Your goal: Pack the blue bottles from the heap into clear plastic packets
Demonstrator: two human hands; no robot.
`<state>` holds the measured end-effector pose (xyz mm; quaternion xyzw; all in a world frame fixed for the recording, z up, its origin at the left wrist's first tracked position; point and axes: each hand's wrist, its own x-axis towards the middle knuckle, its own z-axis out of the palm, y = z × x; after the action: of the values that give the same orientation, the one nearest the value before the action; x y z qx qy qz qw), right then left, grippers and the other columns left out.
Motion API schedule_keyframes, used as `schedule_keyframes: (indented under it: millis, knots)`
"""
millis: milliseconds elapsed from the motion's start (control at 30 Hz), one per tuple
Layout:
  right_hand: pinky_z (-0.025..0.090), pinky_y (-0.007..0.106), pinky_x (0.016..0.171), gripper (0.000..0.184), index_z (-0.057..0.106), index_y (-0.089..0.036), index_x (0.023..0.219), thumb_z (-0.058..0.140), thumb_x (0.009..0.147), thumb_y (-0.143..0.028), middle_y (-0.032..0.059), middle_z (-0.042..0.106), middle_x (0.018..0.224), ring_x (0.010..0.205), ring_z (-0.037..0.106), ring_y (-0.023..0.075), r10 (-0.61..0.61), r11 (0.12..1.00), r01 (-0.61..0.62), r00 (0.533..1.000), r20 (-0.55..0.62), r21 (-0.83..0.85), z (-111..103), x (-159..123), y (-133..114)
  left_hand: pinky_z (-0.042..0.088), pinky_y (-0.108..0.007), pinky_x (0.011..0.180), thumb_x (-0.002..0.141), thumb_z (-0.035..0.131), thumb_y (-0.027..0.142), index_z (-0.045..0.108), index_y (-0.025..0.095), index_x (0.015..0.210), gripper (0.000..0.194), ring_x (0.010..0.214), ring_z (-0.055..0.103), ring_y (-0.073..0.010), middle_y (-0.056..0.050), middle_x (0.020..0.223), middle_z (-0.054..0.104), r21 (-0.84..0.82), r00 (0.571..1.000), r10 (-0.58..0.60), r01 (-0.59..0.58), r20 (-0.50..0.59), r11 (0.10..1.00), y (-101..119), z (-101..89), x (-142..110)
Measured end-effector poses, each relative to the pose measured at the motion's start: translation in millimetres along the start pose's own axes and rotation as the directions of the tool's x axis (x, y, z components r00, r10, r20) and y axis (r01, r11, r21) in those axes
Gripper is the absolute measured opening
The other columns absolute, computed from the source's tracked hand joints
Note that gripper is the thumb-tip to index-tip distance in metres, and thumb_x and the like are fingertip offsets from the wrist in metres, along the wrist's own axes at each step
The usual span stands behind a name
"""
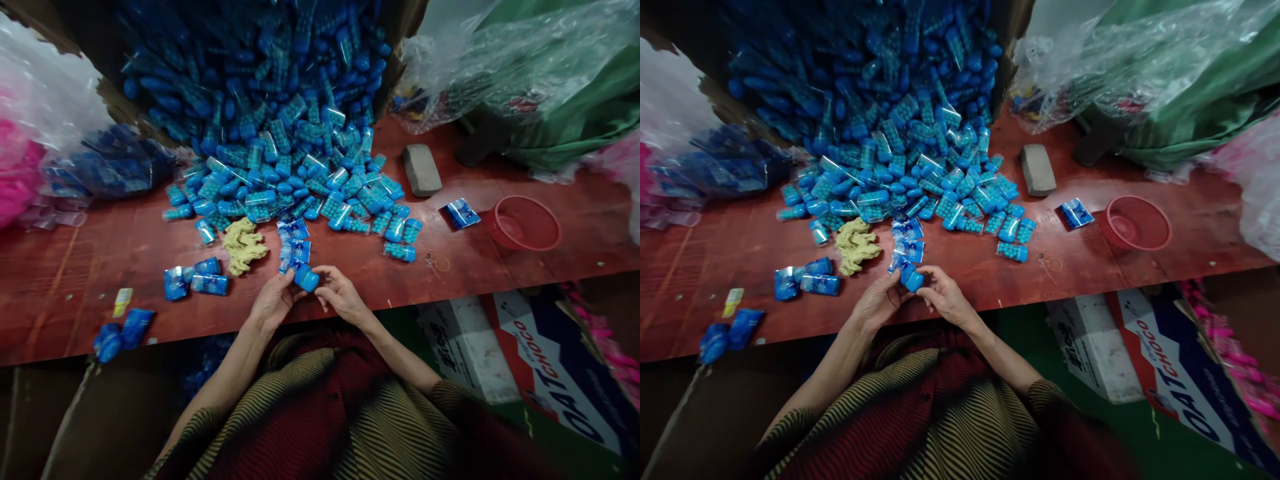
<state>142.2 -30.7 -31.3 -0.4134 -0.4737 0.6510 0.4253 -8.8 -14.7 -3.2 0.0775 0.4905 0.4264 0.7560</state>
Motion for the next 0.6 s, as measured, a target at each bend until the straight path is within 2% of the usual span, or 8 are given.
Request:
schedule_keyframes:
  millis: [100, 200, 267, 367, 533, 600]
  knots:
    - [0.039, 0.019, 0.042, 0.023, 0.054, -0.02, 0.101, 0.056, 0.081, -0.032, -0.0092, 0.047, 0.052, 0.04, 0.043, 0.0058, 0.023, 0.999, -0.023, 1.0, -0.012, 0.034, -2.7, 1.5, -4.7, 0.055, -0.031, 0.067, 0.077, 0.065, 0.021, 0.06, 0.013, 0.086, 0.012, 0.069, 0.066, -0.016, -0.004, 0.077, 0.069, -0.031, 0.998, -0.059, 0.059, 0.023, 0.998, 6.9, 2.2, -3.2]
    - [0.039, 0.019, 0.042, 0.024, 0.054, -0.021, 0.098, 0.061, 0.078, -0.032, -0.0069, 0.05, 0.062, 0.044, 0.044, 0.0054, -0.008, 0.999, 0.011, 0.998, -0.07, 0.036, -0.6, 3.0, -6.3, 0.054, -0.032, 0.076, 0.077, 0.066, 0.019, 0.061, 0.013, 0.084, 0.011, 0.073, 0.067, -0.016, -0.003, 0.077, 0.07, -0.016, 0.997, -0.013, 0.014, 0.071, 1.0, 9.9, 6.8, -4.2]
    - [0.042, 0.02, 0.049, 0.026, 0.054, -0.021, 0.098, 0.064, 0.076, -0.03, -0.0043, 0.053, 0.072, 0.054, 0.048, 0.0066, -0.056, 0.997, 0.061, 0.993, -0.099, 0.046, 0.4, 4.2, -7.5, 0.052, -0.031, 0.081, 0.074, 0.069, 0.018, 0.062, 0.013, 0.084, 0.013, 0.076, 0.067, -0.0158, -0.003, 0.075, 0.07, 0.006, 0.991, 0.036, -0.037, 0.129, 0.999, 8.3, 9.3, -3.8]
    - [0.046, 0.023, 0.068, 0.033, 0.054, -0.023, 0.101, 0.068, 0.071, -0.025, -0.0023, 0.051, 0.084, 0.074, 0.052, 0.0095, -0.118, 0.987, 0.131, 0.985, -0.125, 0.096, -3.7, 7.2, -8.9, 0.051, -0.031, 0.085, 0.069, 0.073, 0.019, 0.063, 0.013, 0.088, 0.022, 0.08, 0.067, -0.0165, -0.003, 0.078, 0.07, -0.008, 0.977, 0.059, -0.058, 0.203, 0.998, 2.1, 11.2, -3.9]
    - [0.044, 0.027, 0.079, 0.066, 0.043, -0.029, 0.129, 0.071, 0.07, -0.027, -0.0001, 0.048, 0.099, 0.082, 0.05, 0.0109, -0.105, 0.993, 0.103, 0.994, 0.032, 0.061, -18.7, 10.1, -6.5, 0.047, -0.036, 0.093, 0.065, 0.077, 0.019, 0.062, 0.017, 0.102, 0.041, 0.091, 0.066, -0.0183, -0.004, 0.092, 0.071, -0.028, 0.956, 0.064, -0.059, 0.285, 0.998, 0.2, 10.7, -8.6]
    - [0.043, 0.03, 0.087, 0.072, 0.038, -0.031, 0.135, 0.07, 0.072, -0.029, 0.0017, 0.047, 0.11, 0.091, 0.051, 0.0131, -0.111, 0.994, 0.111, 0.989, 0.095, 0.01, -21.9, 10.0, -7.8, 0.046, -0.037, 0.095, 0.063, 0.078, 0.018, 0.063, 0.016, 0.102, 0.041, 0.096, 0.065, -0.0203, -0.005, 0.096, 0.071, -0.009, 0.948, 0.048, -0.047, 0.314, 0.999, 3.8, 9.6, -9.2]
